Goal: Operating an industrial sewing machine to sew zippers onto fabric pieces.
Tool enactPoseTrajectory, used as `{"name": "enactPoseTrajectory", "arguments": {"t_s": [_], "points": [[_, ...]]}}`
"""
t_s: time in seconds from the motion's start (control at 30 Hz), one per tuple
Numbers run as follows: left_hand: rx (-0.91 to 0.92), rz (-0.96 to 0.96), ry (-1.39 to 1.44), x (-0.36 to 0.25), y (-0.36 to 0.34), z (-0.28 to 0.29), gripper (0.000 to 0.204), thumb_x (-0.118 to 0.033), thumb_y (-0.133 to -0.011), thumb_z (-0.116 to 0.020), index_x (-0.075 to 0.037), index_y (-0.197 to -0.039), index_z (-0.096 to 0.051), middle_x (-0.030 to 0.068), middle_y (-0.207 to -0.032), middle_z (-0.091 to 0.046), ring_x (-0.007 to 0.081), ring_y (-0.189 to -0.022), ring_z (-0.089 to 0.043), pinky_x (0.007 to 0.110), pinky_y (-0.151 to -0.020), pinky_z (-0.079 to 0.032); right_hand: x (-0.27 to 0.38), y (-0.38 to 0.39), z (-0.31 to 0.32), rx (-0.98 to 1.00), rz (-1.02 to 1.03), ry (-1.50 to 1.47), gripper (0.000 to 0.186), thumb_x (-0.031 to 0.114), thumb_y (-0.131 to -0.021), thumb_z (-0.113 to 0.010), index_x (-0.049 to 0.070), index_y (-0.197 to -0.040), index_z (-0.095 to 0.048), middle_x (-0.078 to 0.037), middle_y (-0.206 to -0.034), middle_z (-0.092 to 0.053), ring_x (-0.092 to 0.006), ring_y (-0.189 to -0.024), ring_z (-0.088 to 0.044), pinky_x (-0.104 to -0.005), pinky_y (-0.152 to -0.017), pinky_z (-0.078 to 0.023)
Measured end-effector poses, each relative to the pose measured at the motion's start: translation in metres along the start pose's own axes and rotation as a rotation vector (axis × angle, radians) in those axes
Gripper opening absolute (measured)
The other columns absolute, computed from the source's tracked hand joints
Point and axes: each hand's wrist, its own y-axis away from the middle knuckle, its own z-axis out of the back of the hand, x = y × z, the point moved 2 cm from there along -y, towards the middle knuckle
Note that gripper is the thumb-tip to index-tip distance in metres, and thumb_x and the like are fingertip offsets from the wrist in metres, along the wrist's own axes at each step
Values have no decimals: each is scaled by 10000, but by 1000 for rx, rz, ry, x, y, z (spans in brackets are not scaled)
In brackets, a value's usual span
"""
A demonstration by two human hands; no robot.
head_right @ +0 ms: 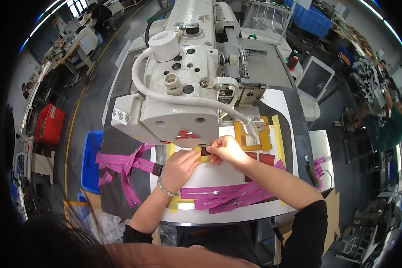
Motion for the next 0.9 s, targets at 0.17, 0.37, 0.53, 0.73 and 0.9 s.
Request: {"name": "enactPoseTrajectory", "arguments": {"t_s": [0.17,0.37,0.53,0.73,0.9], "points": [[16,-70,-40,-5,3,-10,302,-120,-739,-703,-18,-1018,-650,90,-1031,-652,242,-922,-614,352,-785,-495,-2,-4,-3,-32,52,13,167,101,-852,-648,-34,-777,-584,-140,-681,-647,-164,-539,-639,-258,-480,-524],[21,-118,-133,-14,4,-15,304,-106,-761,-653,-1,-1045,-626,139,-1076,-636,258,-969,-606,354,-828,-489,1,-5,-6,-49,71,15,172,95,-840,-658,-39,-767,-579,-112,-654,-627,-162,-530,-633,-263,-476,-528],[66,-177,-261,-22,-1,-16,278,-94,-770,-575,19,-1023,-593,189,-1064,-623,288,-993,-595,370,-851,-478,1,-7,0,-27,96,51,191,102,-822,-682,-31,-741,-572,-101,-640,-618,-151,-519,-624,-255,-471,-522],[96,-213,-382,-23,3,-20,265,-95,-772,-538,11,-1012,-580,202,-1068,-612,291,-1033,-573,370,-864,-463,15,12,3,20,150,315,190,115,-826,-679,-20,-739,-577,-82,-614,-615,-125,-488,-593,-258,-462,-487],[105,-170,-169,-9,3,-13,256,-67,-781,-560,-11,-1031,-572,164,-1121,-619,283,-1065,-584,392,-902,-460,4,26,20,-63,1118,1012,102,89,-775,-672,39,-858,-639,-71,-940,-663,-189,-803,-627,-317,-650,-489]]}}
